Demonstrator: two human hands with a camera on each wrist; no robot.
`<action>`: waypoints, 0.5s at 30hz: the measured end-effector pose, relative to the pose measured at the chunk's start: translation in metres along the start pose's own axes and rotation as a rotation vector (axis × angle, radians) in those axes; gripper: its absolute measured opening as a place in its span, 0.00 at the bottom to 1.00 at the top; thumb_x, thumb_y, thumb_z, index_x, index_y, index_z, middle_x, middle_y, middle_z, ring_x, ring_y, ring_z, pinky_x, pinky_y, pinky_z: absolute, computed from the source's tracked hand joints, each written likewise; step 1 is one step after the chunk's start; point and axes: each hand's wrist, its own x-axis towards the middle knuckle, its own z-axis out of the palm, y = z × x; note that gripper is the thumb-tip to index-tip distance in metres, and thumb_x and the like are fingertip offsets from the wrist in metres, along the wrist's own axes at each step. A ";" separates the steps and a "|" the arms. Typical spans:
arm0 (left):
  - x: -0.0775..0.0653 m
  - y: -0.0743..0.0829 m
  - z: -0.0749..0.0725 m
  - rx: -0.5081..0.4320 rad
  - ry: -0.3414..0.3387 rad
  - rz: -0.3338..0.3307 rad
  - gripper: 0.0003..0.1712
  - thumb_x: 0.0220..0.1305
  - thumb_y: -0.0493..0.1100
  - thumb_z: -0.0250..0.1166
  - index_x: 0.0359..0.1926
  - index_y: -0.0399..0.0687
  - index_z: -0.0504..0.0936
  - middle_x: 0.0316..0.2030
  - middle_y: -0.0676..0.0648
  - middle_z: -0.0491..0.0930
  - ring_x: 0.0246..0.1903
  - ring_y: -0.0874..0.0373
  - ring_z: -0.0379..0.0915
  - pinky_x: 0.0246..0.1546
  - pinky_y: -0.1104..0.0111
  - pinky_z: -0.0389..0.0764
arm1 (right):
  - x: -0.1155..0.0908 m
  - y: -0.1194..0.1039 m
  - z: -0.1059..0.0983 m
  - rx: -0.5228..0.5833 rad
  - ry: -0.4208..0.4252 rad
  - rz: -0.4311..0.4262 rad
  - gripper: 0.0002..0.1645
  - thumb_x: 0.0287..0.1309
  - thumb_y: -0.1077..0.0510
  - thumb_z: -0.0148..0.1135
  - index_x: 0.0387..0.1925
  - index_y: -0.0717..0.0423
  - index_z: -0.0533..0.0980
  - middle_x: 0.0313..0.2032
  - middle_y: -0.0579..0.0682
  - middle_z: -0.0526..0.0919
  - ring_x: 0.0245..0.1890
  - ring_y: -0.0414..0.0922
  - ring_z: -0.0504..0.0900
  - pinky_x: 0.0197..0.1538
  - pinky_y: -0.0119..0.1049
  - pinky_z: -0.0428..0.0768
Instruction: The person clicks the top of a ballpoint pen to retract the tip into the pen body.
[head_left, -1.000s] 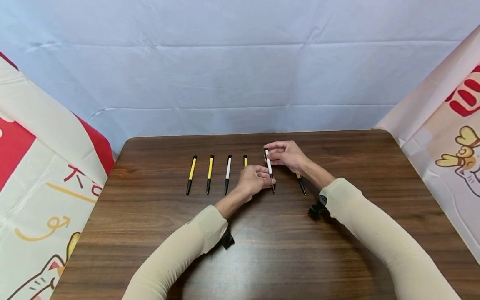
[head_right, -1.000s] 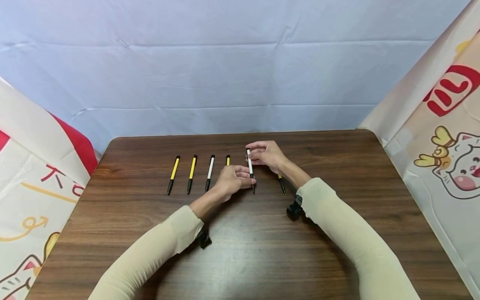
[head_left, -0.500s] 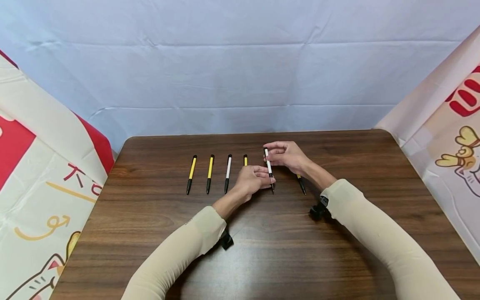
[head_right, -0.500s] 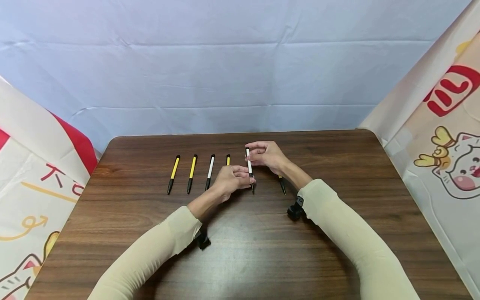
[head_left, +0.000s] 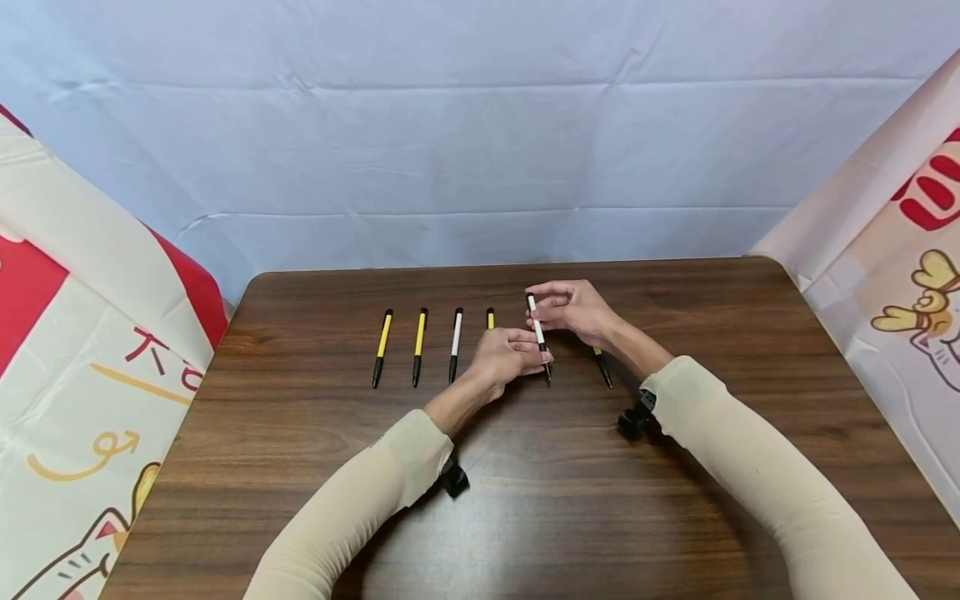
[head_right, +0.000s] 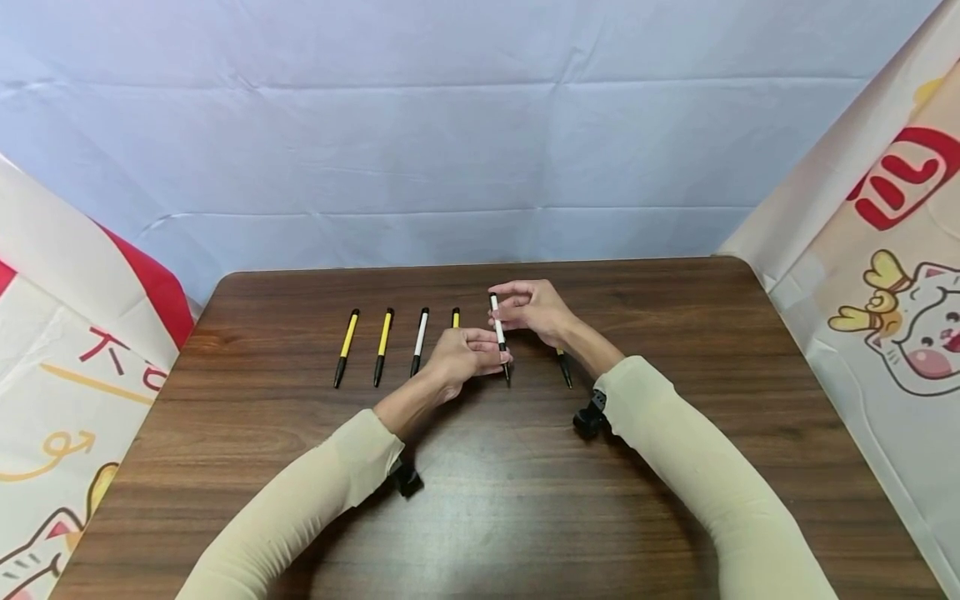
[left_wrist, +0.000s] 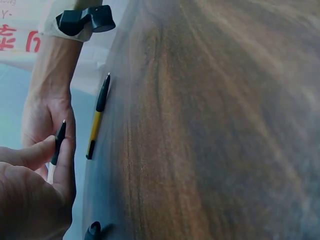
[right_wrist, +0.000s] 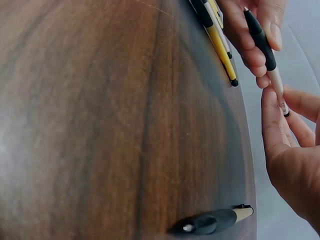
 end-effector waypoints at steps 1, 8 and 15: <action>0.000 0.000 0.000 0.000 0.000 0.000 0.18 0.64 0.22 0.70 0.55 0.22 0.81 0.39 0.35 0.89 0.38 0.53 0.89 0.45 0.63 0.89 | 0.000 -0.001 0.000 -0.001 0.001 -0.002 0.35 0.66 0.76 0.65 0.72 0.79 0.65 0.37 0.56 0.91 0.39 0.49 0.92 0.47 0.42 0.90; 0.000 -0.002 0.003 0.003 -0.002 0.005 0.18 0.64 0.22 0.70 0.54 0.22 0.81 0.39 0.34 0.89 0.38 0.52 0.90 0.44 0.62 0.90 | 0.000 -0.001 0.001 0.018 0.007 0.022 0.35 0.65 0.78 0.64 0.70 0.80 0.65 0.36 0.56 0.91 0.38 0.48 0.92 0.46 0.41 0.90; -0.001 -0.001 0.003 0.026 -0.004 0.007 0.18 0.66 0.23 0.69 0.56 0.22 0.80 0.44 0.30 0.88 0.40 0.51 0.89 0.46 0.62 0.89 | -0.002 -0.002 0.001 0.000 0.015 0.021 0.36 0.65 0.78 0.65 0.72 0.77 0.65 0.37 0.57 0.91 0.39 0.49 0.92 0.46 0.41 0.90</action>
